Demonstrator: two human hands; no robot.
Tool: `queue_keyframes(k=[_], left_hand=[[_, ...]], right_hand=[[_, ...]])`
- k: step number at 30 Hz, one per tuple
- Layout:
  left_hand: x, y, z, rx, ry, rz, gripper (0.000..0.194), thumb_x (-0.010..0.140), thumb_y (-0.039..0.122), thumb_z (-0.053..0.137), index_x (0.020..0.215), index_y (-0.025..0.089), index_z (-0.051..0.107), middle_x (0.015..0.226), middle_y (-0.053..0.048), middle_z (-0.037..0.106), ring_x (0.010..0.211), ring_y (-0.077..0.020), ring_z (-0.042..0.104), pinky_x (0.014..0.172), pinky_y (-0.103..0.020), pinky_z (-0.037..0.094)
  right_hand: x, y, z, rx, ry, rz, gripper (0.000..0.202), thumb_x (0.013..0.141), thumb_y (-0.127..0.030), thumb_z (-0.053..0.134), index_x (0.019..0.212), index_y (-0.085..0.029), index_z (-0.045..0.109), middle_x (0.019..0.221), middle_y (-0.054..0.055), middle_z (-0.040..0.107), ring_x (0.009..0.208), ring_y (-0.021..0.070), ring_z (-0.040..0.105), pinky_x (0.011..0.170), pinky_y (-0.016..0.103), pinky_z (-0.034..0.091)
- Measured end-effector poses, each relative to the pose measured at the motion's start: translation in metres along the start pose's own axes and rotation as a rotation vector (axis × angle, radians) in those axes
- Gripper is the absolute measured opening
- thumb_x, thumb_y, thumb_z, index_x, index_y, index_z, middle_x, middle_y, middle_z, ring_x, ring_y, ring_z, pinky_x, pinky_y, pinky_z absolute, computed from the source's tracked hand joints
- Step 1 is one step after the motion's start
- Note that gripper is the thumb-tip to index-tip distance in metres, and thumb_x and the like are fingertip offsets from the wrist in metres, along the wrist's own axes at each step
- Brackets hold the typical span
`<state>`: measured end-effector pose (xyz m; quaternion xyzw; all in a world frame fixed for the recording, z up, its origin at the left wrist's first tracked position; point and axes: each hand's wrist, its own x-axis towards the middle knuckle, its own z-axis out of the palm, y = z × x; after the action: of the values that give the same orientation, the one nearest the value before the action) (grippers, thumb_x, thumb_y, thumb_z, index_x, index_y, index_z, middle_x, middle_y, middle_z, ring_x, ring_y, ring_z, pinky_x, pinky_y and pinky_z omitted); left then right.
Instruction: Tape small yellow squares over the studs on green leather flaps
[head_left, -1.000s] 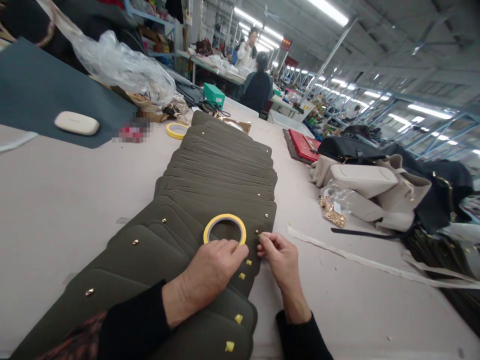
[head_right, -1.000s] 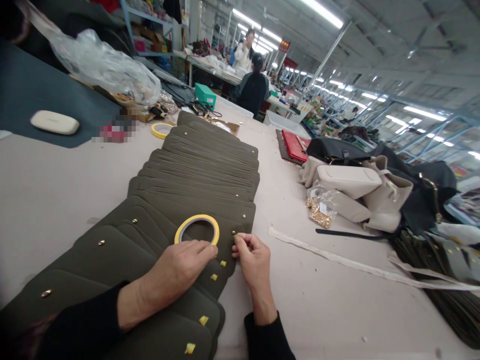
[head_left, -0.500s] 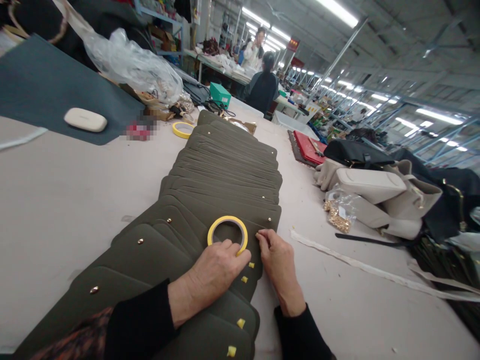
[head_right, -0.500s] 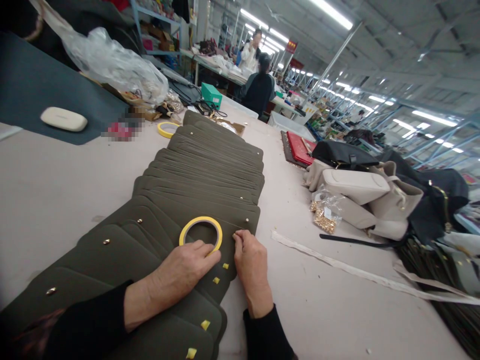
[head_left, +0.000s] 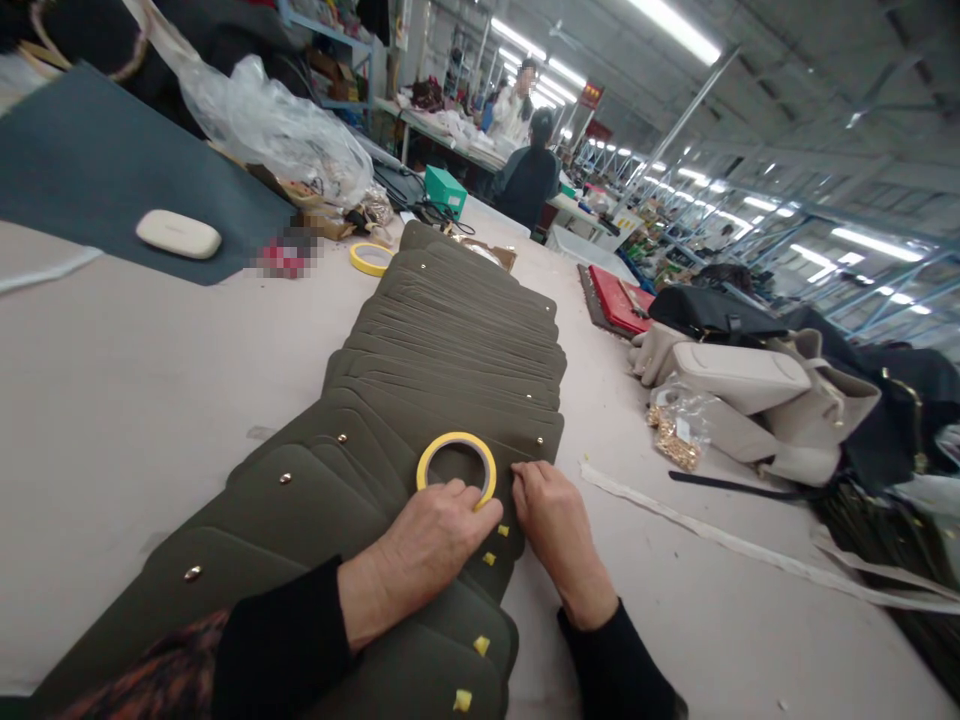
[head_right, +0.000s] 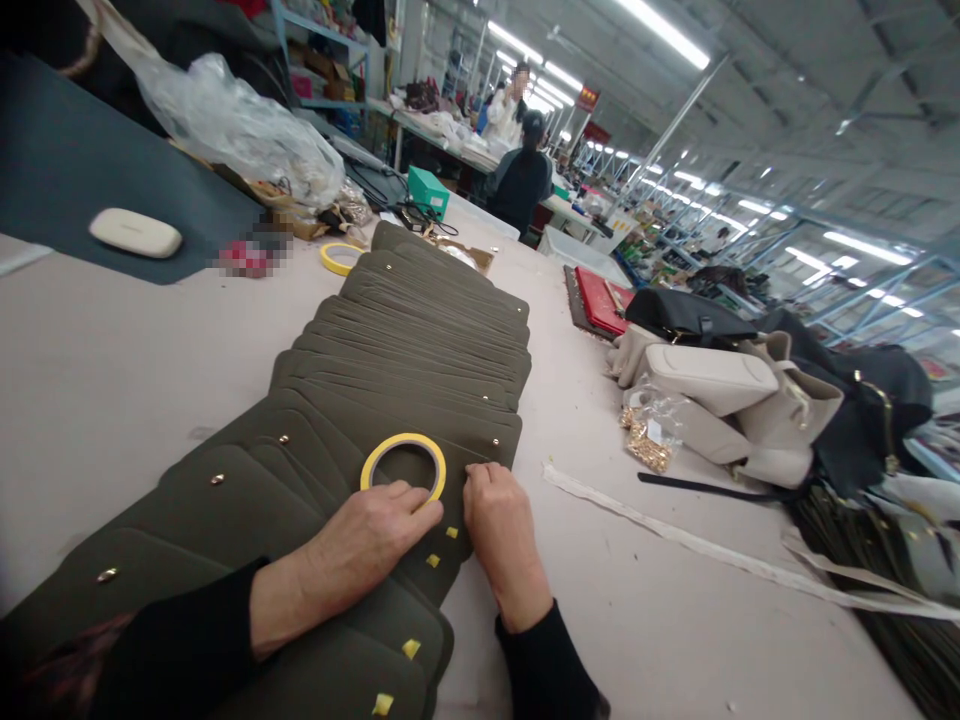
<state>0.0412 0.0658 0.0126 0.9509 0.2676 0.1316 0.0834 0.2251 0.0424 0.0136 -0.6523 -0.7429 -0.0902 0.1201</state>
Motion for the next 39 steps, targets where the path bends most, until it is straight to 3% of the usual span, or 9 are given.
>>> queue_keyframes(k=[6, 12, 15, 20, 23, 26, 33, 36, 39], left_hand=[[0.002, -0.002, -0.002, 0.012, 0.091, -0.005, 0.008, 0.091, 0.014, 0.050, 0.084, 0.018, 0.053, 0.079, -0.002, 0.059, 0.071, -0.0181, 0.055, 0.062, -0.029, 0.047], [0.000, -0.011, -0.015, -0.124, 0.412, 0.028, 0.021, 0.096, 0.018, 0.038, 0.094, 0.018, 0.059, 0.082, -0.004, 0.063, 0.078, -0.0149, 0.061, 0.075, -0.027, 0.051], [0.000, -0.014, -0.018, -0.243, 0.493, 0.049, 0.021, 0.097, 0.019, 0.038, 0.101, 0.017, 0.058, 0.087, -0.004, 0.067, 0.080, -0.0132, 0.064, 0.077, -0.025, 0.053], [-0.001, -0.014, -0.017, -0.373, 0.417, 0.056, 0.027, 0.098, 0.023, 0.042, 0.123, 0.019, 0.051, 0.101, -0.003, 0.070, 0.089, -0.0119, 0.067, 0.080, -0.021, 0.054], [-0.001, -0.014, -0.017, -0.342, 0.368, 0.084, 0.044, 0.099, 0.029, 0.039, 0.141, 0.018, 0.031, 0.117, -0.007, 0.066, 0.098, -0.0131, 0.067, 0.085, -0.022, 0.053], [-0.001, -0.014, -0.016, -0.322, 0.343, 0.072, 0.049, 0.099, 0.032, 0.040, 0.143, 0.017, 0.025, 0.119, -0.008, 0.066, 0.093, -0.0140, 0.068, 0.081, -0.023, 0.055], [-0.002, -0.011, -0.018, -0.372, 0.242, 0.121, 0.030, 0.096, 0.019, 0.043, 0.126, 0.018, 0.041, 0.104, -0.005, 0.067, 0.092, -0.0143, 0.067, 0.082, -0.025, 0.054], [-0.002, -0.009, -0.019, -0.384, 0.213, 0.129, 0.016, 0.096, 0.016, 0.040, 0.108, 0.018, 0.050, 0.092, -0.002, 0.065, 0.085, -0.0136, 0.065, 0.077, -0.025, 0.052], [-0.001, -0.007, -0.019, -0.315, 0.200, 0.111, 0.016, 0.096, 0.017, 0.039, 0.091, 0.018, 0.054, 0.079, 0.000, 0.060, 0.074, -0.0127, 0.061, 0.068, -0.022, 0.051]], right_hand=[[0.018, -0.008, 0.001, 0.071, -0.078, 0.406, 0.015, 0.079, -0.013, 0.057, 0.078, -0.018, 0.071, 0.075, 0.006, 0.073, 0.070, 0.0206, 0.068, 0.066, 0.028, 0.048], [0.005, -0.013, -0.022, 0.263, -0.206, 0.320, 0.022, 0.073, -0.010, 0.055, 0.064, -0.022, 0.070, 0.064, 0.003, 0.072, 0.059, 0.0181, 0.066, 0.055, 0.025, 0.044], [-0.009, -0.011, -0.026, 0.356, -0.212, 0.265, 0.023, 0.075, -0.009, 0.054, 0.065, -0.022, 0.070, 0.064, 0.002, 0.071, 0.057, 0.0169, 0.064, 0.055, 0.025, 0.044], [-0.022, -0.014, -0.033, 0.641, 0.081, 0.324, 0.016, 0.084, -0.019, 0.056, 0.089, -0.020, 0.070, 0.082, 0.003, 0.072, 0.069, 0.0157, 0.065, 0.065, 0.026, 0.050], [-0.023, -0.024, -0.042, 0.775, 0.152, 0.190, 0.018, 0.086, -0.019, 0.055, 0.099, -0.020, 0.067, 0.090, 0.004, 0.071, 0.075, 0.0147, 0.065, 0.067, 0.025, 0.052], [-0.021, -0.031, -0.046, 0.753, 0.180, 0.028, 0.020, 0.087, -0.014, 0.052, 0.102, -0.020, 0.065, 0.094, 0.006, 0.069, 0.082, 0.0150, 0.064, 0.071, 0.026, 0.053], [-0.025, -0.030, -0.039, 0.533, 0.261, -0.133, 0.016, 0.087, -0.009, 0.049, 0.085, -0.020, 0.061, 0.077, 0.003, 0.068, 0.071, 0.0147, 0.063, 0.066, 0.027, 0.051], [-0.030, -0.033, -0.035, 0.477, 0.318, -0.121, 0.017, 0.084, -0.007, 0.049, 0.084, -0.019, 0.061, 0.072, 0.003, 0.067, 0.067, 0.0143, 0.062, 0.063, 0.026, 0.051], [-0.035, -0.038, -0.033, 0.460, 0.363, -0.047, 0.017, 0.082, -0.008, 0.050, 0.082, -0.019, 0.063, 0.069, 0.002, 0.066, 0.062, 0.0134, 0.062, 0.061, 0.025, 0.050]])
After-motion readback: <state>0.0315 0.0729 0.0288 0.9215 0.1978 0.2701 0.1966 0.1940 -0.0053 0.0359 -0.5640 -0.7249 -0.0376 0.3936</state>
